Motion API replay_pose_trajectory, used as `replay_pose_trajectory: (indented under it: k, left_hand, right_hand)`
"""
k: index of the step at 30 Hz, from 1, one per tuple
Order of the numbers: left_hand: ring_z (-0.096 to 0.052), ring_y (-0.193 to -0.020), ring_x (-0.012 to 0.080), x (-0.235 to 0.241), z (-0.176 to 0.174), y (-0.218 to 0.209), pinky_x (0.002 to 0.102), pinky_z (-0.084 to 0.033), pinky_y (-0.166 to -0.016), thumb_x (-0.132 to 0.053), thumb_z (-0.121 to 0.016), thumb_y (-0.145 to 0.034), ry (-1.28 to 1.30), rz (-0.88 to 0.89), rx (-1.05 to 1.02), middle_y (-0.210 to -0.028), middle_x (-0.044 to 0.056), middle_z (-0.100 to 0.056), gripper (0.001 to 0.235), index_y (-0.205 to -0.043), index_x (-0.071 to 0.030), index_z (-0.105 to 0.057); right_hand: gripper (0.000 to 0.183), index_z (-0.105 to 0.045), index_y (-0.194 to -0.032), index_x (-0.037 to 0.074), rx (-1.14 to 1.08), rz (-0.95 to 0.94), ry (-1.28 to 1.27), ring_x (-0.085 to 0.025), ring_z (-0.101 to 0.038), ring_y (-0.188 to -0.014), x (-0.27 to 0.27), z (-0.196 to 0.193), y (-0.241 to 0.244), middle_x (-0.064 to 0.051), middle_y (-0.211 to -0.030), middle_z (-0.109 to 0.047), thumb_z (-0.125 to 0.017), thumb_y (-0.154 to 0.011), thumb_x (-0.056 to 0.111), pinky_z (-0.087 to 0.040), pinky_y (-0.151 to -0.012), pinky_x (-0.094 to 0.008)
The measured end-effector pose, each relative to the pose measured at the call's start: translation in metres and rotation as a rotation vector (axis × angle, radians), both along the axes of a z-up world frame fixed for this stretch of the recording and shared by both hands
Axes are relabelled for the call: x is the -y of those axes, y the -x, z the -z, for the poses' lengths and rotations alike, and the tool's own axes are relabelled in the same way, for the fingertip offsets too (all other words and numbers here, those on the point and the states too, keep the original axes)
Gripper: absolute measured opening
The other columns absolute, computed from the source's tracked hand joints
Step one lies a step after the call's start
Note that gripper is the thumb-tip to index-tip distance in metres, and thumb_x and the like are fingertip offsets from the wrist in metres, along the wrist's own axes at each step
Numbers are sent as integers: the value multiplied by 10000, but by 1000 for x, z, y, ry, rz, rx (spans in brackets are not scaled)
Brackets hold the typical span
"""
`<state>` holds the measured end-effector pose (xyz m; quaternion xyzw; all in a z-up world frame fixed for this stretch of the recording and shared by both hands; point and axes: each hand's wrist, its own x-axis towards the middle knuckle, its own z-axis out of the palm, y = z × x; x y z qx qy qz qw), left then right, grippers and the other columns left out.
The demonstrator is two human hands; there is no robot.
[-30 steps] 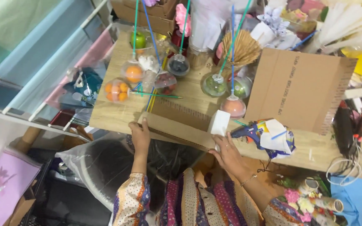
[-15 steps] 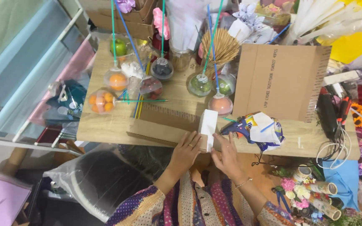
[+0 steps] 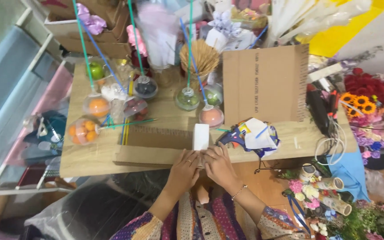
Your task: The person assembles a cardboard box by applying hot glue to a white foam insert and attaching it to the box base. They then fold and glue the box flaps to form the sides and top, completing the box structure.
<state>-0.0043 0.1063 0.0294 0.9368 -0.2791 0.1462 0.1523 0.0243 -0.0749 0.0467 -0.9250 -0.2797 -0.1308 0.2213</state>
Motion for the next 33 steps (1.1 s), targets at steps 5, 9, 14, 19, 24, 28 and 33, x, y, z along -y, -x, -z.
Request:
replay_pose_trajectory:
  k: [5, 9, 14, 19, 24, 28, 33]
  left_hand:
    - [-601, -1265, 253, 5, -36, -10, 490, -276, -1216, -224, -673, -905, 71, -81, -294, -1245, 127, -679, 414, -1274, -40, -637]
    - [-575, -1297, 249, -7, -54, -16, 538, -226, -1200, -221, -563, -970, 299, -147, -502, -1288, 82, -689, 348, -1278, -92, -658]
    - [-574, -1306, 204, -33, -59, -14, 489, -231, -1198, -273, -512, -989, 529, -314, -531, -1340, 39, -684, 369, -1304, -157, -667]
    - [-350, -451, 58, -47, -81, 6, 231, -340, -452, -262, -495, -1029, 928, -827, -497, -1094, -74, -765, 294, -1191, -229, -738]
    - [-668, -1156, 157, -19, -96, 10, 278, -457, -1051, -213, -510, -1050, 1145, -898, -298, -1153, 86, -752, 271, -1160, -50, -697]
    - [-678, -1172, 183, 21, -115, -1, 332, -489, -1080, -213, -490, -1025, 1223, -898, -400, -1209, 84, -750, 292, -1206, -76, -673]
    - [-714, -1099, 186, 74, -113, -28, 319, -530, -997, -251, -492, -1016, 1230, -699, -313, -1139, 88, -778, 309, -1172, -81, -696]
  right_hand:
    - [301, -781, -989, 176, -229, -44, -282, -245, -687, -971, 44, 3, -17, 19, -1014, -759, -579, -797, 63, -506, -955, -467]
    - [322, -720, -1138, 186, -335, 478, -569, -214, -685, -931, 166, 72, -62, -31, -1108, -723, -548, -889, 80, -545, -858, -363]
    - [273, -641, -1171, 84, -222, 977, -676, -224, -626, -948, 313, 101, -122, -98, -1120, -652, -600, -903, 63, -489, -906, -347]
    - [859, -225, -1580, 62, -697, 1123, -761, -316, -391, -1422, 334, 48, -161, -166, -1584, -343, -690, -875, 218, -338, -1159, -424]
    - [684, -447, -1390, 27, -661, 899, -870, -242, -606, -1136, 336, 57, -186, -160, -1277, -614, -767, -801, 160, -508, -960, -383]
    - [120, -591, -863, 120, -529, 759, -885, -127, -550, -770, 354, 75, -194, -3, -825, -597, -699, -914, 138, -488, -716, -297]
    - [346, -555, -1264, 21, -500, 644, -904, -271, -615, -1078, 339, -41, -153, -170, -1220, -643, -610, -970, 195, -517, -927, -408]
